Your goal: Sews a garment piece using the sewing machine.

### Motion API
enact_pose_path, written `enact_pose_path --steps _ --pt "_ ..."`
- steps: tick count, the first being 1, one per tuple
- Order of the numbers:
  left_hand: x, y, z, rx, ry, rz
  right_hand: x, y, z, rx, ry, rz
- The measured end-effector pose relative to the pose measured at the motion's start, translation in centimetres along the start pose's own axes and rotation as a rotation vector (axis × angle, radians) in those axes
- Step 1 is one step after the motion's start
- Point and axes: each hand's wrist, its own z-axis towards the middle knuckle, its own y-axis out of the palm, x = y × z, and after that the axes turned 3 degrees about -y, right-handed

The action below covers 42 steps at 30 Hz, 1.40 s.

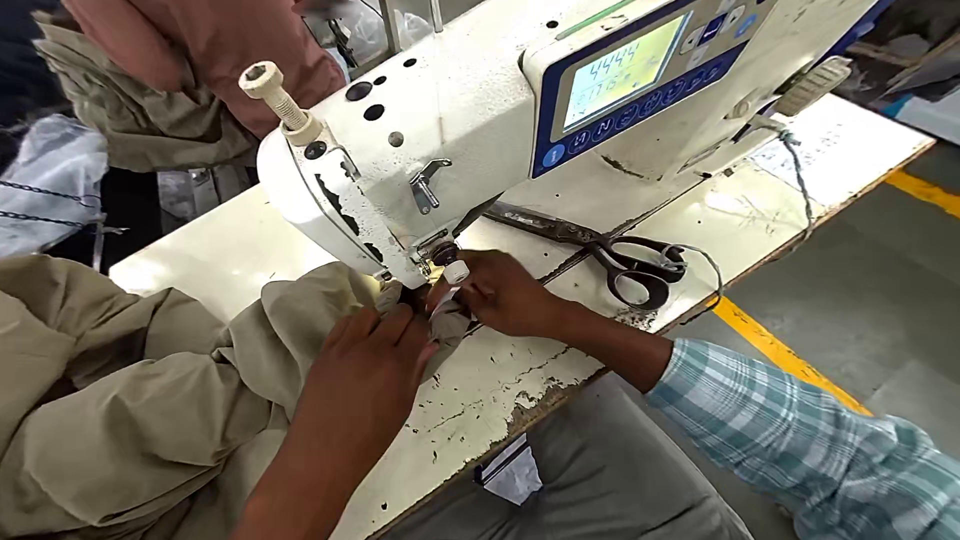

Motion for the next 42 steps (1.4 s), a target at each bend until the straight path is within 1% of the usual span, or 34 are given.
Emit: enact_pose_path --steps 2,4,6,8,10,12,14,15,18,20,22,24,26,27,30,31,34,36,38,40,42 --pt "-0.9 -0.2 0.5 -0.059 -0.012 -0.018 -0.4 -0.1 -0.3 -0.095 0.032 0.068" --pt "-2.9 -0.5 1.1 -0.130 -0.072 -0.040 -0.2 -0.1 -0.5 -0.140 -0.015 0.124" --pt "-4.8 -0.8 1.4 -0.162 -0.139 -0.065 -0.1 -0.2 -0.3 -0.172 -0.058 0.162" --pt "-4.4 -1.1 1.6 -0.174 -0.104 -0.127 0.0 -0.2 0.0 -0.192 -0.056 0.182" --pt "-2.1 -0.9 1.3 -0.128 -0.055 -0.187 0.0 -0.2 -0.1 -0.139 -0.011 0.201" --pt "-0.5 0.0 1.4 -0.046 -0.056 -0.231 -0.4 -0.2 -0.2 0.026 0.088 0.136" --pt "-0.3 0.4 1.6 -0.012 -0.084 -0.260 -0.1 -0.7 -0.1 0.139 0.133 0.038" --pt "-0.4 0.4 1.6 0.002 -0.094 -0.275 0.1 -1.1 -0.3 0.132 0.136 0.028" --pt "-0.3 0.5 1.2 0.039 -0.121 -0.317 -0.2 -2.2 -1.8 -0.078 0.051 0.042" --pt "-0.1 1.4 0.7 0.095 -0.130 -0.356 -0.8 -2.9 -2.7 -0.220 -0.018 0.021" --pt "0.1 2.9 0.5 0.169 -0.129 -0.439 -1.3 -3.3 -2.7 -0.345 -0.044 -0.094" --pt "-0.5 4.8 0.3 0.177 -0.094 -0.508 -1.5 -2.9 -2.3 -0.405 -0.041 -0.237" --pt "-2.0 6.2 0.3 0.135 -0.035 -0.521 -1.5 -2.4 -1.9 -0.370 -0.056 -0.273" --pt "-2.9 6.3 0.5 0.105 -0.006 -0.526 -1.4 -2.3 -1.8 -0.356 -0.051 -0.265" --pt "-4.2 5.6 1.3 0.016 0.070 -0.507 -1.0 -2.8 -2.3 -0.286 0.047 -0.129" --pt "-4.0 5.2 1.4 -0.004 0.083 -0.477 -1.0 -2.8 -2.5 -0.245 0.092 -0.072" --pt "-2.2 4.2 1.1 0.017 0.070 -0.364 -2.1 -2.0 -2.5 -0.124 0.218 0.093" --pt "-1.1 4.0 0.8 0.037 0.035 -0.288 -3.2 -1.6 -2.4 -0.143 0.216 0.184" --pt "-0.2 3.8 0.6 0.043 0.015 -0.201 -3.5 -1.8 -2.0 -0.201 0.200 0.163" --pt "0.2 3.3 0.7 0.017 0.007 -0.151 -2.7 -2.5 -1.0 -0.152 0.247 0.126" --pt "0.6 3.1 0.9 -0.014 -0.002 -0.127 -1.3 -3.2 0.8 -0.094 0.351 0.074"
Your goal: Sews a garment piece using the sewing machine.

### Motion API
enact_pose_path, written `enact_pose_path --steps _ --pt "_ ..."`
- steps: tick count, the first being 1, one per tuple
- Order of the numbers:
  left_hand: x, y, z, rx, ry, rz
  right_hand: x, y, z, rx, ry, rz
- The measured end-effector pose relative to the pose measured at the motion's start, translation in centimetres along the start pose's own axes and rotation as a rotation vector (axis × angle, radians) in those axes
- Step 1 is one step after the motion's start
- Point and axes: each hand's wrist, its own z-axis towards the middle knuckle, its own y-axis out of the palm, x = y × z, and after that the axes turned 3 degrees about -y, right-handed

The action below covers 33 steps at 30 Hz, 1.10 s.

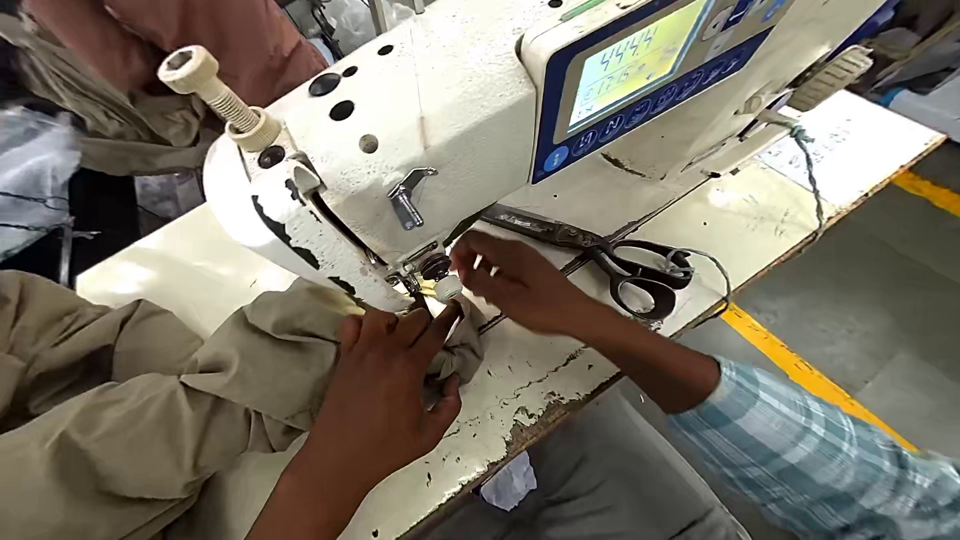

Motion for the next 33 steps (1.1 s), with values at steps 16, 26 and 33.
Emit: enact_pose_path --steps 16,26,33 --pt "0.5 1.2 -0.3 0.067 -0.091 -0.142 -1.0 0.0 -0.5 -0.043 0.194 -0.207" --pt "0.8 0.6 0.5 -0.050 -0.114 -0.079 -0.5 0.1 0.7 -0.182 0.175 -0.370" --pt "1.4 0.0 1.4 -0.124 -0.172 -0.013 -0.1 0.0 1.0 -0.200 0.229 -0.295"
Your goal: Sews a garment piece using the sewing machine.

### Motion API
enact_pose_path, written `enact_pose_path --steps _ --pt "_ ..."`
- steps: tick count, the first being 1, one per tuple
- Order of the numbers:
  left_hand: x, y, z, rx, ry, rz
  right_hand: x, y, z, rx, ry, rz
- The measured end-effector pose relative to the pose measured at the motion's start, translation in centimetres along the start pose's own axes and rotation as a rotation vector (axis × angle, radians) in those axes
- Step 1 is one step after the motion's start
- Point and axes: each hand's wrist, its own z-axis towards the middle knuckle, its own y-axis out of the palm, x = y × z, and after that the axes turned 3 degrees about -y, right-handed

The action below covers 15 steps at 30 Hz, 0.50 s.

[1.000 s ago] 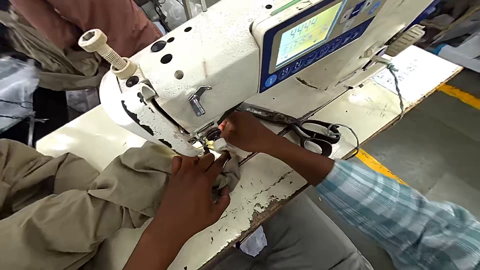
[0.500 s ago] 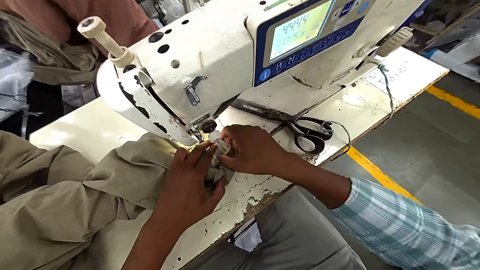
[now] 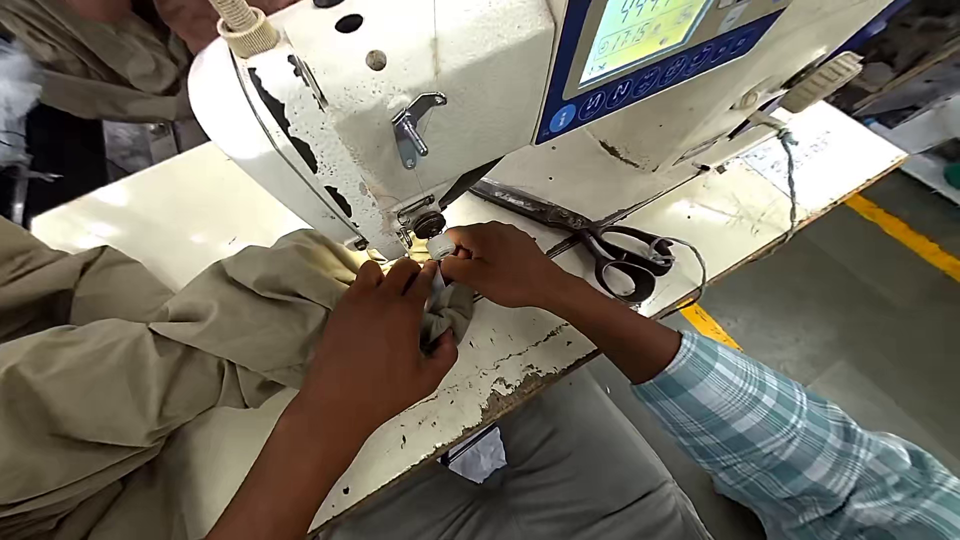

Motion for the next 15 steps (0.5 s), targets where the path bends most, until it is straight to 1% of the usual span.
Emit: enact_pose_path --steps 2,6,11,15 --pt "0.3 0.1 0.0 -0.005 -0.009 0.012 -0.1 0.3 -0.2 0.028 0.023 0.008" --pt "-0.2 0.5 -0.4 0.062 0.034 -0.016 -0.5 1.0 -0.4 0.123 0.031 -0.076" --pt "0.3 0.8 -0.7 0.053 0.002 -0.004 -1.3 0.8 -0.6 0.115 0.028 -0.188" --pt "0.6 0.8 -0.8 0.051 -0.008 0.025 -1.5 0.7 -0.1 0.181 -0.027 -0.256"
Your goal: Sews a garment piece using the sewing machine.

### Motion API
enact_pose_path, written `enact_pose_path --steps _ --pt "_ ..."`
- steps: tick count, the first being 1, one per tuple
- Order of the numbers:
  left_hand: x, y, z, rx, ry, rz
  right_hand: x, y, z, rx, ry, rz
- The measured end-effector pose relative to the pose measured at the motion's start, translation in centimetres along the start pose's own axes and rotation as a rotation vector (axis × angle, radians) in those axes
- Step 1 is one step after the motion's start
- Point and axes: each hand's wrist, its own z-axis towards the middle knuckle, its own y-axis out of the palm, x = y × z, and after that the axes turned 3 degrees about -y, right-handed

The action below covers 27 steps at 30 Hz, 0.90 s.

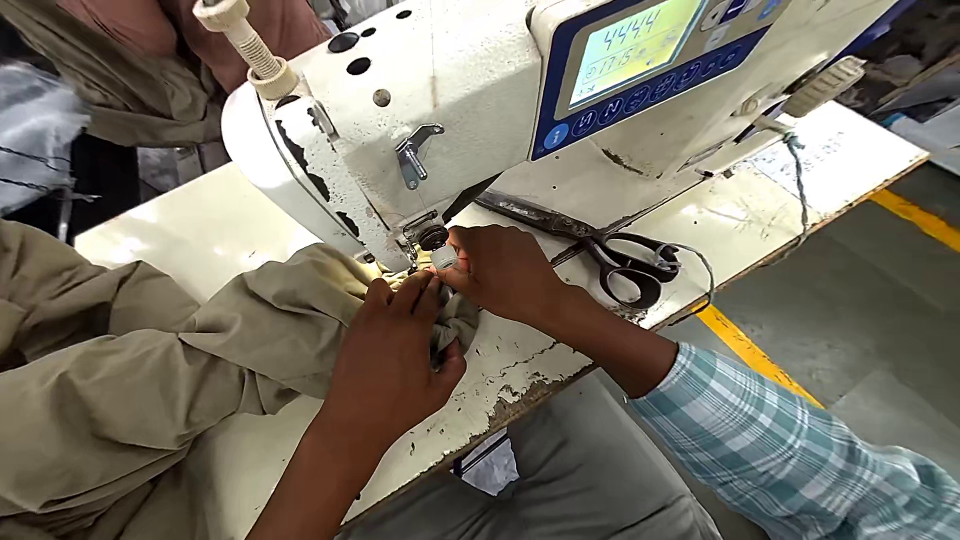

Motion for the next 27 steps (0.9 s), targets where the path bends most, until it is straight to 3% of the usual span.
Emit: enact_pose_path --steps 4,9,14,17,20,22,27 --pt "0.4 -0.1 0.4 -0.023 -0.013 0.027 -0.5 -0.3 0.5 0.000 -0.079 -0.051" --pt "0.4 -0.6 0.8 -0.078 -0.027 0.034 1.0 -0.9 2.5 -0.013 -0.011 0.234" --pt "0.4 -0.5 0.8 -0.060 0.001 0.019 0.9 0.4 3.8 0.123 -0.072 0.215" --pt "-0.1 -0.4 0.8 -0.034 0.025 -0.014 1.7 1.0 1.6 0.298 -0.284 0.367" --pt "-0.5 -0.7 0.8 -0.066 0.015 -0.074 2.8 0.3 -2.1 0.054 -0.462 0.485" --pt "-0.8 -0.9 1.0 -0.110 0.015 -0.095 3.5 -0.3 -3.6 -0.103 -0.510 0.336" --pt "-1.2 -1.4 1.2 -0.135 0.030 -0.118 3.8 -0.2 -3.0 -0.039 -0.555 0.038"
